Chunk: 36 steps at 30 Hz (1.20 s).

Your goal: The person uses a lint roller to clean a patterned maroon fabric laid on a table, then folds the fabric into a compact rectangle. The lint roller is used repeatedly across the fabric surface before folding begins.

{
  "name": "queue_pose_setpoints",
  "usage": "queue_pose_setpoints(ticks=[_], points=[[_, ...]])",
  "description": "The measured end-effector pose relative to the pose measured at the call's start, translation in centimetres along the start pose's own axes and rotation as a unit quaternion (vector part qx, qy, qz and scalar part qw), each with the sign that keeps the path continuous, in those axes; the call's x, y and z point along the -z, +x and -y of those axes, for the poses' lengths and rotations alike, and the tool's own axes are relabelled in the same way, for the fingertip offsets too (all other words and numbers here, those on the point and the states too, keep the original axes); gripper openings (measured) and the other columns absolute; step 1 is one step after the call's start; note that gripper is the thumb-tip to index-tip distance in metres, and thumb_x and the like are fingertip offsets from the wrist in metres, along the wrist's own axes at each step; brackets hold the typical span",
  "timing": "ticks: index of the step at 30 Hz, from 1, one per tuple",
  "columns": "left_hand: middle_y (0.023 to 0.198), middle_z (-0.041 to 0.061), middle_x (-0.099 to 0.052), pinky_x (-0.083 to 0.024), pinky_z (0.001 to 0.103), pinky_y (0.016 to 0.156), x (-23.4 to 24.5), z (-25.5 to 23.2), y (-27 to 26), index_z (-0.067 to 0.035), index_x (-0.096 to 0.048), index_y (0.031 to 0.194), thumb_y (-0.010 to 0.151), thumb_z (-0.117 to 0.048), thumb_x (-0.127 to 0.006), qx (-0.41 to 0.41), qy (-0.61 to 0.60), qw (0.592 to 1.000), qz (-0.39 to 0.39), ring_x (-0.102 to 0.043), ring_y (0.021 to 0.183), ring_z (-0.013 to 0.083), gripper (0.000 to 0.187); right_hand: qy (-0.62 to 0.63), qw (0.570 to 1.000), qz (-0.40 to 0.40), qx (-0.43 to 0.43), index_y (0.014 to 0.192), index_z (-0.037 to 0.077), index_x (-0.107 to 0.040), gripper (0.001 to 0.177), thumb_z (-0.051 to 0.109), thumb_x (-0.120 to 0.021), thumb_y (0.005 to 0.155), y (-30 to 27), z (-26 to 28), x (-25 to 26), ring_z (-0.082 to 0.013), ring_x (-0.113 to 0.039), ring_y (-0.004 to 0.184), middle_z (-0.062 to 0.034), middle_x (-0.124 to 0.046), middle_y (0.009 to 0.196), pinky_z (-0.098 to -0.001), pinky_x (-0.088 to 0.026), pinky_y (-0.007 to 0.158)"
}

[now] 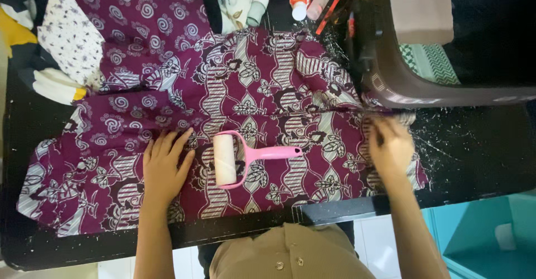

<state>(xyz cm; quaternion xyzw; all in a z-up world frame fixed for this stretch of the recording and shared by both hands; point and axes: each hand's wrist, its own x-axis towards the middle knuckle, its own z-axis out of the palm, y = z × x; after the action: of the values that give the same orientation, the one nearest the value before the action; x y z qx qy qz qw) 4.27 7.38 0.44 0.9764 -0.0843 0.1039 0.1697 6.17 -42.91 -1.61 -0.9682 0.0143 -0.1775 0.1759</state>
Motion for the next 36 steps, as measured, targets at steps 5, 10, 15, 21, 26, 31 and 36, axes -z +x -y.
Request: queue_pose_setpoints(ticks=[5,10,15,21,26,31,36], points=[[0.142,0.013,-0.058,-0.028,0.051,0.120,0.0,0.1,0.1,-0.024,-0.057,0.148,0.099,-0.037,-0.057,0.003,0.015,1.000,0.001,-0.046,0.140,0.0355,0.051,-0.033,0.999,-0.010,0.003,0.150,0.013,-0.060,0.052,0.025,-0.065,0.099,-0.9,-3.1,0.2,-0.0410,-0.049,0.132,-0.0196,-0.049,0.152,-0.0540,-0.039,0.104],[0.142,0.012,-0.058,-0.027,0.052,0.120,-0.3,-0.1,0.2,-0.024,-0.057,0.148,0.099,-0.037,-0.057,0.015,0.006,1.000,0.002,-0.047,0.140,0.0342,0.051,-0.182,0.981,-0.045,-0.052,0.131,0.014,-0.070,0.039,0.029,-0.066,0.096,-1.0,0.2,0.2,-0.0375,-0.054,0.124,-0.0141,-0.060,0.134,-0.0551,-0.038,0.102],[0.143,0.011,-0.057,-0.026,0.052,0.121,-0.3,0.1,-0.2,-0.024,-0.056,0.148,0.099,-0.036,-0.056,0.015,0.001,1.000,0.002,-0.046,0.141,0.0331,0.050,0.093,0.996,-0.004,-0.010,0.112,0.015,-0.075,0.032,0.040,-0.071,0.092,-0.2,11.1,-0.9,-0.0307,-0.053,0.124,-0.0104,-0.062,0.120,-0.0484,-0.035,0.107],[0.143,0.011,-0.057,-0.025,0.051,0.121,-0.3,0.1,-0.1,-0.024,-0.056,0.147,0.099,-0.036,-0.057,0.016,0.008,1.000,0.005,-0.046,0.141,0.0325,0.050,0.239,0.918,0.185,0.256,0.108,0.010,-0.071,0.038,0.041,-0.077,0.086,0.9,21.7,-2.4,-0.0325,-0.056,0.111,-0.0131,-0.062,0.118,-0.0455,-0.040,0.095],[0.142,0.013,-0.057,-0.025,0.051,0.122,-0.5,0.0,-0.1,-0.024,-0.056,0.147,0.100,-0.036,-0.056,0.014,0.010,1.000,0.002,-0.045,0.142,0.0327,0.049,0.207,0.893,0.382,0.113,0.103,0.017,-0.073,0.028,0.042,-0.073,0.089,2.2,21.7,-1.6,-0.0253,-0.069,0.068,-0.0078,-0.072,0.078,-0.0381,-0.051,0.063],[0.141,0.014,-0.058,-0.026,0.052,0.122,-0.2,-0.2,-0.1,-0.023,-0.057,0.147,0.101,-0.036,-0.056,0.014,0.000,1.000,0.003,-0.047,0.139,0.0334,0.049,0.154,0.902,0.402,0.038,0.104,0.029,-0.083,0.025,0.041,-0.073,0.085,3.2,13.7,1.1,-0.0210,-0.070,0.056,-0.0044,-0.074,0.067,-0.0376,-0.053,0.059],[0.139,0.013,-0.059,-0.027,0.052,0.121,-0.1,-0.3,0.1,-0.022,-0.058,0.147,0.101,-0.035,-0.056,0.005,0.000,1.000,-0.009,-0.047,0.140,0.0348,0.048,0.124,0.905,0.407,0.011,0.101,0.020,-0.085,0.036,0.048,-0.072,0.083,4.3,2.2,7.4,-0.0135,-0.077,0.074,-0.0033,-0.083,0.088,-0.0325,-0.057,0.072]])
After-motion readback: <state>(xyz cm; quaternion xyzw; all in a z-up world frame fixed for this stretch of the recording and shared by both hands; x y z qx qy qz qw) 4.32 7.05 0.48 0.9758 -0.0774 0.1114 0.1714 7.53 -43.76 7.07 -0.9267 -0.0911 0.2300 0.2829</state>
